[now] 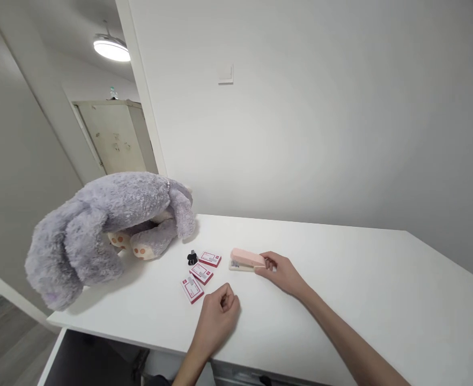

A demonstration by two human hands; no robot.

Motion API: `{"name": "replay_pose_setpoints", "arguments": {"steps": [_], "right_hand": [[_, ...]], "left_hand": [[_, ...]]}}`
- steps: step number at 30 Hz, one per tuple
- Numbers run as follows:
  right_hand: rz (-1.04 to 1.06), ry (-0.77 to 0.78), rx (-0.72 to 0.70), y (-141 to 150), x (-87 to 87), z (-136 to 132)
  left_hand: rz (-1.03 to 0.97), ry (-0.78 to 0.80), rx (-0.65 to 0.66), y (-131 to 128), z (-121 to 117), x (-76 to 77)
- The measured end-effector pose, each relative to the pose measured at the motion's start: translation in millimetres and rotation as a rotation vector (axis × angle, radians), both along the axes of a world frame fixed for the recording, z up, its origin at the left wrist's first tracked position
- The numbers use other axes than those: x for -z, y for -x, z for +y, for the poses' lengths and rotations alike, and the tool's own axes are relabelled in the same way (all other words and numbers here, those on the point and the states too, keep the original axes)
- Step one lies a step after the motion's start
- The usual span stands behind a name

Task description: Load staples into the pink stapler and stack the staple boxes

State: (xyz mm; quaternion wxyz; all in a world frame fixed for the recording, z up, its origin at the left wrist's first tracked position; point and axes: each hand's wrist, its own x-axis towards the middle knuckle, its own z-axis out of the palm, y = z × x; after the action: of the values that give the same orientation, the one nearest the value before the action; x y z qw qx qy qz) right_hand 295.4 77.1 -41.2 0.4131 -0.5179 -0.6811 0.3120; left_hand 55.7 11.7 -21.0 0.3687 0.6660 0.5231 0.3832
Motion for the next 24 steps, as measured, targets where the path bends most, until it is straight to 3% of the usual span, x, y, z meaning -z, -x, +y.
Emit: {"name": "replay_pose_setpoints", "arguments": {"steps": [7,13,20,24], "right_hand": [[-0.01,0.051,-0.167,-8.5,-1.0,-19.5],[-0.036,0.071,-0.188,-4.8,-9.4,-24.6],[-0.08,0.068,-0.136,5.0,-16.2,-39.6],[-0.033,0.038,-0.194,10.8,-16.7,-42.0]], "left_hand": [[-0.028,-0.229,-0.184,1.6,6.9,0.9],[0.004,-0.139,-0.026,2.0,8.6,4.8],[0.069,-0.091,0.016,-0.2,5.6,-0.8],[0.094,-0.101,0.084,-1.9,3.7,-0.9]]}}
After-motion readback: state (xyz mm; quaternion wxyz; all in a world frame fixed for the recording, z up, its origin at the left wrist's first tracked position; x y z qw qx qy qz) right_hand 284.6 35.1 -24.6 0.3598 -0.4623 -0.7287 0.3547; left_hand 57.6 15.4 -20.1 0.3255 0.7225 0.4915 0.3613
